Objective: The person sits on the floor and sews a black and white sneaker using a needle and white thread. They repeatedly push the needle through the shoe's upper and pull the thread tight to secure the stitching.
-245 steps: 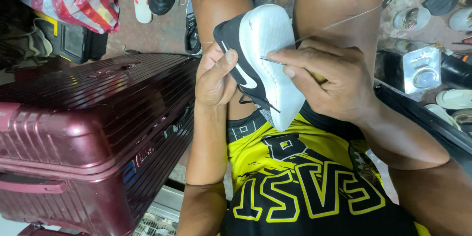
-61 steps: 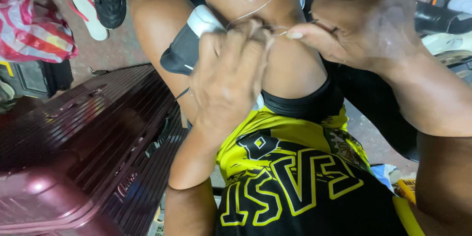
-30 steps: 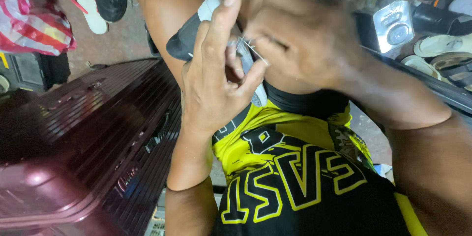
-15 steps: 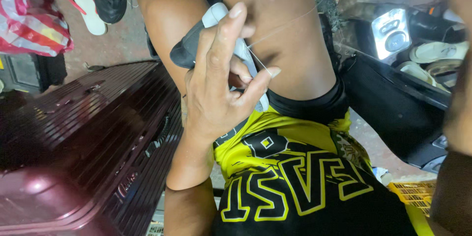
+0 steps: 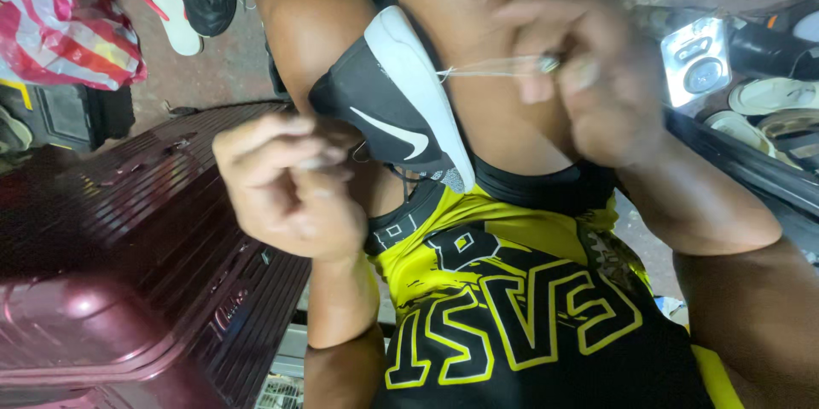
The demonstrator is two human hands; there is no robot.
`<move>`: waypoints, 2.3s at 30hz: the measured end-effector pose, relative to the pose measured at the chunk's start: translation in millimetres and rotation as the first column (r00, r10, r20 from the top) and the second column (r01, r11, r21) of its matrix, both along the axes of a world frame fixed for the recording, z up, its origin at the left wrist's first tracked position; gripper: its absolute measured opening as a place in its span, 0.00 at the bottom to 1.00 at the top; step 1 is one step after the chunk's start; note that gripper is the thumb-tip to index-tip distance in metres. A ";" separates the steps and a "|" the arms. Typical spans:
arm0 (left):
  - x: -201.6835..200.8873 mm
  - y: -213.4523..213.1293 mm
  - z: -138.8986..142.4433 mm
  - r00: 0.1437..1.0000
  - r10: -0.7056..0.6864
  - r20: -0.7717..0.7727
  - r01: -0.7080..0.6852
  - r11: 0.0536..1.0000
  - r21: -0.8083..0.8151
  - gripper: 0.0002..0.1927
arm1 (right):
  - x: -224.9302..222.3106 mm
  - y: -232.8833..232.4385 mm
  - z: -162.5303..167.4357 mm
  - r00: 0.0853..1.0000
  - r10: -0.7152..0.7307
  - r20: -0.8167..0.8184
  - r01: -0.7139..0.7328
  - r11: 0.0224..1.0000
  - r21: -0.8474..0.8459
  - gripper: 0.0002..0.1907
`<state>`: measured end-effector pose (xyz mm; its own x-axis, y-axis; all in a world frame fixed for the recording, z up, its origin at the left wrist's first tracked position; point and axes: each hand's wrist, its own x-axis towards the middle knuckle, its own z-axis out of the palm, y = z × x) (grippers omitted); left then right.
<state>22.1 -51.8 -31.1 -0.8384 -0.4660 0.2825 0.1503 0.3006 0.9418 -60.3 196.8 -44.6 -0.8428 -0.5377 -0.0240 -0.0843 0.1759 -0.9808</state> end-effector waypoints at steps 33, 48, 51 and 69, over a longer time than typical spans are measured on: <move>41.7 -109.5 -123.6 0.926 0.055 0.373 -0.243 0.842 0.481 0.05 | 2.3 -65.4 2.6 0.998 -0.025 -0.053 0.035 0.981 0.190 0.34; 6.8 -27.7 -56.3 0.953 -0.181 0.243 0.273 0.861 -0.429 0.08 | -16.4 -12.3 42.6 0.906 0.359 -0.224 -0.134 0.747 0.651 0.52; 6.0 -26.2 -61.4 0.954 -0.226 0.195 0.284 0.891 -0.355 0.06 | -14.1 -23.6 24.7 0.934 0.190 -0.303 -0.061 0.920 0.388 0.44; 12.1 -17.4 -28.7 0.901 -0.186 0.393 0.235 0.969 -0.080 0.10 | -38.5 3.5 -11.8 0.959 -0.026 0.283 0.167 0.856 -0.490 0.11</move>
<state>34.2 -69.2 -59.8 -0.9680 -0.2490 -0.0329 -0.1380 0.4181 0.8979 -98.8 200.2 -56.4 -0.8926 -0.4508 0.0055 0.1734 -0.3545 -0.9188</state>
